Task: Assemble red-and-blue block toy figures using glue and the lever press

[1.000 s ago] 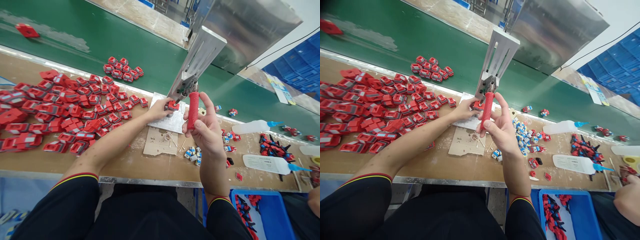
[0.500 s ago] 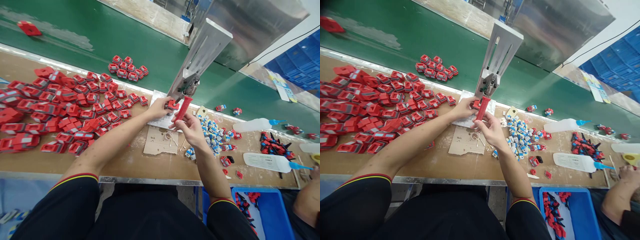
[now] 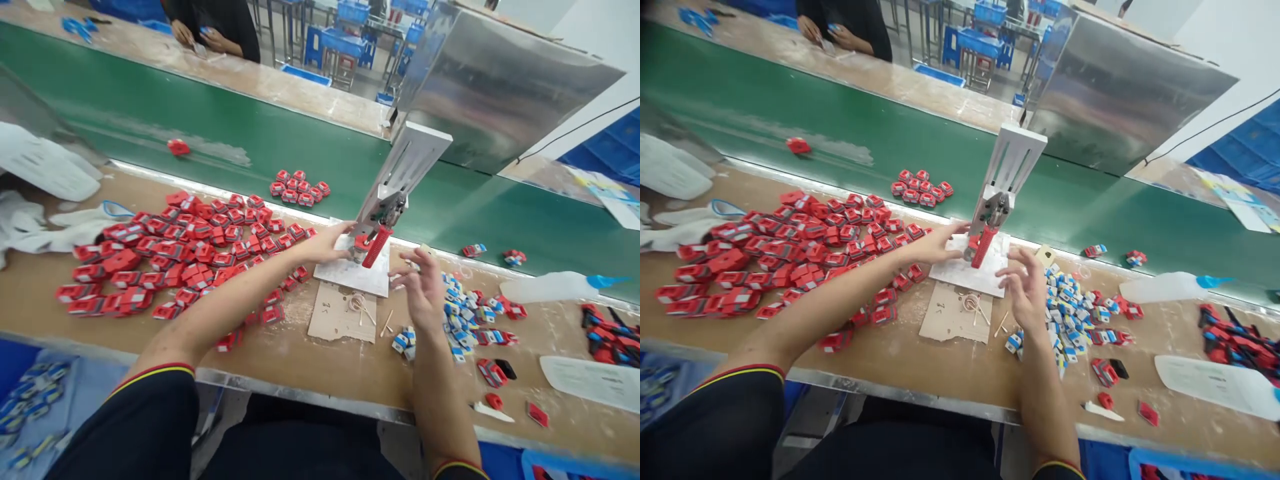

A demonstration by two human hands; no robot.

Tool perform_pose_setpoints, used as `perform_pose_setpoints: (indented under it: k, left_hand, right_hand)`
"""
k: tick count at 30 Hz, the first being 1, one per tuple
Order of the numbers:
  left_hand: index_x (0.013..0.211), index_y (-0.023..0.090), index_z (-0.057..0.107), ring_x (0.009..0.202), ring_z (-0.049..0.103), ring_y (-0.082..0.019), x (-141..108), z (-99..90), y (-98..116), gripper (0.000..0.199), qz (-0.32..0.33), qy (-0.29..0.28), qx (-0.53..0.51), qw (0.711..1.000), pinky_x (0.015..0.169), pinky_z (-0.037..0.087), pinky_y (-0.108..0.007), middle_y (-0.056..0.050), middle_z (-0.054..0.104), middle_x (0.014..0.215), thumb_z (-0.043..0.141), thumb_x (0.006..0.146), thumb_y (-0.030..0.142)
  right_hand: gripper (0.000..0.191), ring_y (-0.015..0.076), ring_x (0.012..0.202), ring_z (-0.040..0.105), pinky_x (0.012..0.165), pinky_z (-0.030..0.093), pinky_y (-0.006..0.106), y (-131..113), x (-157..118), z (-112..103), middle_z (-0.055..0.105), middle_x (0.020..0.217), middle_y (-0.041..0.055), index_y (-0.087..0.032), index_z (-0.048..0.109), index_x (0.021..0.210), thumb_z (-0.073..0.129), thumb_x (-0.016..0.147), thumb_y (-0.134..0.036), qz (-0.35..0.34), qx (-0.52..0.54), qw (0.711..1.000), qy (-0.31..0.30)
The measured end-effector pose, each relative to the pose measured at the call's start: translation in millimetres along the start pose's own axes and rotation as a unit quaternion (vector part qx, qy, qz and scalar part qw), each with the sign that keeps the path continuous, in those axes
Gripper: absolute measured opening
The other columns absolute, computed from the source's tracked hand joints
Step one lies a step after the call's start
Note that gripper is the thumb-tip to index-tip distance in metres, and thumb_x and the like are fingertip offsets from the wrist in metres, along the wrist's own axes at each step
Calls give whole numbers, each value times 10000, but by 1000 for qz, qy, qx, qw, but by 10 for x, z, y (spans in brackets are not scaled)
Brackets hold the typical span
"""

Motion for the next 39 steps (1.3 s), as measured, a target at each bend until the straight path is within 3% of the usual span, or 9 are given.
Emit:
perform_pose_setpoints:
  k: [4,7,11,14,19,27,34,36,39]
  left_hand:
    - [1377,206,710,1318,692,-330,99,-862,-347,499,-97,28,178,979,1183,549,-491,-131,743,1385,737,881,247]
    - [1496,188,645,1471,548,-461,348,-1235,-576,633,-179,47,262,947,1246,430,-680,-215,616,1533,739,919,430]
    - [1657,355,497,1673,123,-603,791,-1093,-789,1029,-234,-24,325,916,1248,217,-869,-180,267,1826,862,759,703]
    - [1700,432,401,1661,17,-661,1097,-894,-914,1165,-261,-103,356,892,1198,140,-936,-143,103,1881,864,694,791]
    - [1597,430,563,1509,438,-592,1253,-978,-1027,951,-252,-197,378,869,1176,306,-857,-168,353,1785,847,721,665]
    - [989,247,793,1292,638,-353,602,-1197,-799,243,-106,-328,337,876,1136,453,-529,-74,670,1472,759,803,400]
    - [1086,251,791,1459,562,-419,-82,-1111,-535,355,-67,-324,298,895,1220,414,-572,-130,553,1657,811,837,503]
    - [1164,276,794,1417,609,-373,-79,-1233,-553,427,-83,-277,264,920,1189,480,-495,-104,612,1608,846,804,500]
    - [1345,251,724,1291,681,-296,144,-1515,-710,476,-145,-152,257,943,1101,559,-418,-116,696,1458,652,962,525]
  right_hand:
    - [238,156,701,749,540,595,289,35,-155,-315,734,1086,40,-310,723,1228,720,1017,-419,-21,-15,994,110]
    - [221,167,689,739,545,586,302,122,-211,-334,747,1049,51,-290,739,1196,712,1022,-424,-15,-57,993,101]
    - [224,166,681,723,571,585,287,239,-231,-277,750,904,41,-253,752,1132,655,1056,-440,-22,-141,989,49]
    - [226,171,681,728,598,604,288,297,-242,-264,763,854,41,-247,771,1088,639,1065,-429,-30,-195,980,19]
    - [207,179,679,760,628,629,282,323,-257,-283,797,843,46,-260,792,1014,651,1061,-404,-39,-236,971,-9]
    - [166,173,737,774,657,627,244,245,-251,-246,792,840,34,-266,780,990,668,1049,-374,-35,-239,970,-20]
    - [115,194,773,792,692,657,259,289,-257,-306,812,875,49,-258,774,1009,679,1033,-319,-38,-252,966,-47]
    - [92,197,788,798,691,660,256,315,-263,-336,819,901,55,-257,772,1035,687,1023,-290,-39,-258,963,-65]
    - [95,189,800,798,688,654,240,300,-255,-344,818,915,54,-260,763,1038,671,1032,-282,-45,-263,962,-61]
Point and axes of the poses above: each hand's wrist, its own x-axis towards the middle knuckle, its own z-axis out of the palm, y = z × x, the point moved 3 cm from there along x, towards the middle knuckle
